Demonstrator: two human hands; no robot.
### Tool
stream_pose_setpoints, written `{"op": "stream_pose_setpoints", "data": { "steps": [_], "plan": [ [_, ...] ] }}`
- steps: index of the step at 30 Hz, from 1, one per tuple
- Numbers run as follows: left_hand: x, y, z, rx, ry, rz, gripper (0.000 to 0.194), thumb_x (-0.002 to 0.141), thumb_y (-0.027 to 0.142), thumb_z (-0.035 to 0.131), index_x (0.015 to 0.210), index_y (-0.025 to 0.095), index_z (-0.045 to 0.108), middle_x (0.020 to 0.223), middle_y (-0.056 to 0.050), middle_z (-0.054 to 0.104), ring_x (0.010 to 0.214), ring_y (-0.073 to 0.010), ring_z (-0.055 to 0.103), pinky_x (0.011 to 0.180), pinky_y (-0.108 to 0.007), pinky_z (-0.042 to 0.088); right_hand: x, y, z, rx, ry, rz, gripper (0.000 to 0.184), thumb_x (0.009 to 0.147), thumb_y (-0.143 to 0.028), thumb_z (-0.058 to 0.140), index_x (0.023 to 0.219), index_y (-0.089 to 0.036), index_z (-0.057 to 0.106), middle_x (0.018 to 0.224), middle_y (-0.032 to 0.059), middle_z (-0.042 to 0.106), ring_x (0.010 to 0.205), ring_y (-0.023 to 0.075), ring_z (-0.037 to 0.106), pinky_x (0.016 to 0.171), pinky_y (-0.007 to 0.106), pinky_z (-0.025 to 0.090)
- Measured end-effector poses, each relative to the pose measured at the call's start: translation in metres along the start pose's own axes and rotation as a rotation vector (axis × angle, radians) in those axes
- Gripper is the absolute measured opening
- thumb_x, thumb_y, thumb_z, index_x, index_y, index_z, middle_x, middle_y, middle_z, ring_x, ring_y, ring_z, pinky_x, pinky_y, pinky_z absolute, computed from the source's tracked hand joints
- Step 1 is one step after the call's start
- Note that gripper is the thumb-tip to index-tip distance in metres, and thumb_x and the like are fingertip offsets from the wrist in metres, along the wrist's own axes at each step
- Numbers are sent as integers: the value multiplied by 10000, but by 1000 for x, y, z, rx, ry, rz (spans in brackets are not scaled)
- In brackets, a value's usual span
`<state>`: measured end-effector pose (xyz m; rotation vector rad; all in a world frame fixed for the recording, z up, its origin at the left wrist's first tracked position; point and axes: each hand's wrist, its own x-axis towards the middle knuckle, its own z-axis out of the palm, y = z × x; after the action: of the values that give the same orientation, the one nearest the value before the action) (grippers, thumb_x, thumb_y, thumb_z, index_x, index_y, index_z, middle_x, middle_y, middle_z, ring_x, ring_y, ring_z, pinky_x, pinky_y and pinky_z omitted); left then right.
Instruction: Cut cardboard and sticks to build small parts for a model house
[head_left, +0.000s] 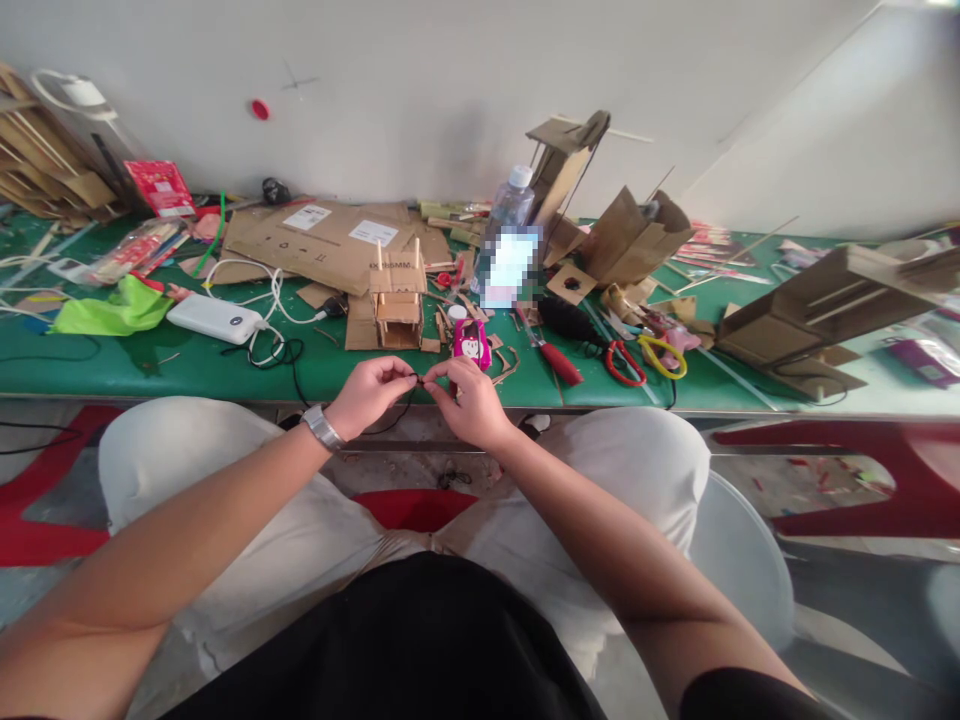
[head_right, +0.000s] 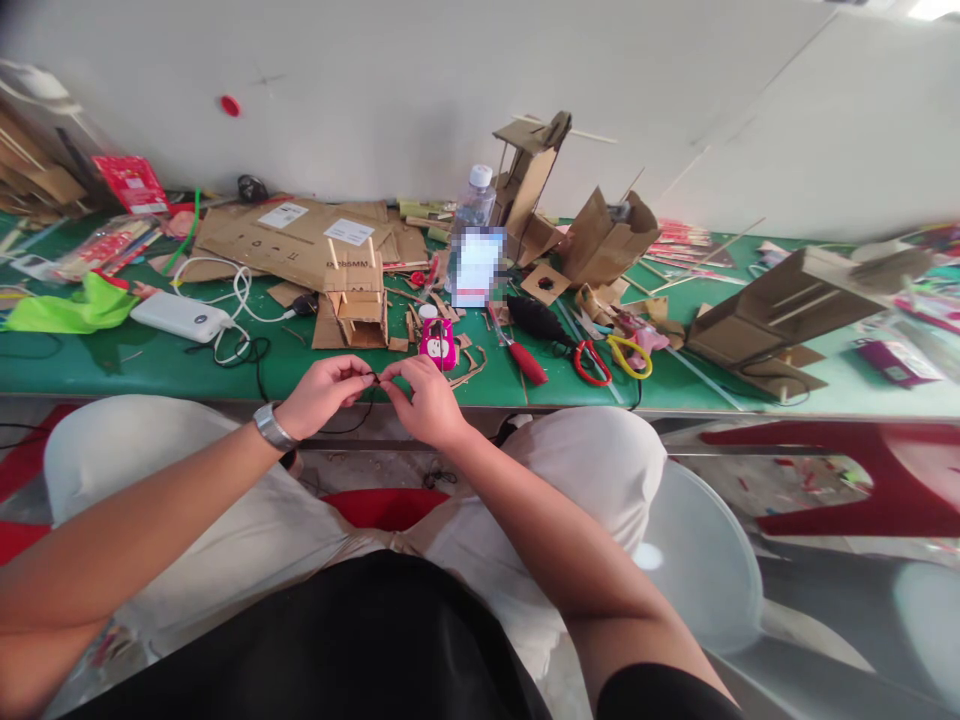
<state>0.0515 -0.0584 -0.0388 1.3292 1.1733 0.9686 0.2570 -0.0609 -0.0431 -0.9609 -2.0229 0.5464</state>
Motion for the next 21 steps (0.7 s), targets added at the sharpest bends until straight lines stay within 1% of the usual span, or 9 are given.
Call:
{"op": "stream_pose_setpoints", "data": {
  "steps": [2,4,6,10,12,16,19,21],
  "plan": [
    [1,0,-1,-128,-4,-93,292,743,406,796,855,165,676,609,31,548,511,-95,444,480,-223,312,0,-1,0,1,-4,-5,64,995,-177,638,973,-209,689,958,59,745,916,225,628,846,366,496],
    [1,1,-1,-163,-2,-114,304,730,407,797,858,164,668,601,36,535,506,-91,438,475,-219,300,0,-1,0,8,1,-12,63,993,-171,640,973,-206,688,960,60,744,917,223,632,848,363,495],
    [0,1,-1,-91,-4,-62,284,739,396,790,842,160,673,613,29,551,523,-94,446,489,-225,316,0,-1,0,11,10,-12,58,991,-170,644,973,-206,687,965,59,747,922,223,635,851,363,496],
    [-3,1,1,131,-39,132,203,790,349,752,804,156,692,715,-11,644,641,-125,532,598,-251,412,0,0,1,9,16,24,54,987,-180,647,967,-211,687,962,58,750,924,226,639,846,364,501],
    [-4,0,2,208,-56,187,184,815,338,728,799,158,695,733,-16,657,659,-133,541,619,-259,419,0,0,1,11,15,37,54,983,-184,649,959,-212,689,950,57,748,916,225,643,840,363,503],
    [-5,-2,1,285,-57,229,182,841,339,711,810,159,705,739,-17,661,645,-134,529,610,-264,408,-1,1,4,38,17,66,51,971,-199,654,971,-215,702,936,49,749,892,211,656,799,343,506],
    [-5,-2,0,304,-50,237,197,857,355,711,831,160,723,742,-23,674,647,-139,541,609,-264,414,-2,2,7,85,36,127,73,959,-219,657,1013,-214,705,934,43,751,847,193,670,730,314,502],
    [-6,-1,1,318,-40,241,209,858,368,718,842,160,739,730,-25,680,633,-138,539,594,-262,409,-2,2,8,101,42,161,73,948,-225,660,1004,-214,705,915,36,752,811,181,674,701,303,495]
  ]
}}
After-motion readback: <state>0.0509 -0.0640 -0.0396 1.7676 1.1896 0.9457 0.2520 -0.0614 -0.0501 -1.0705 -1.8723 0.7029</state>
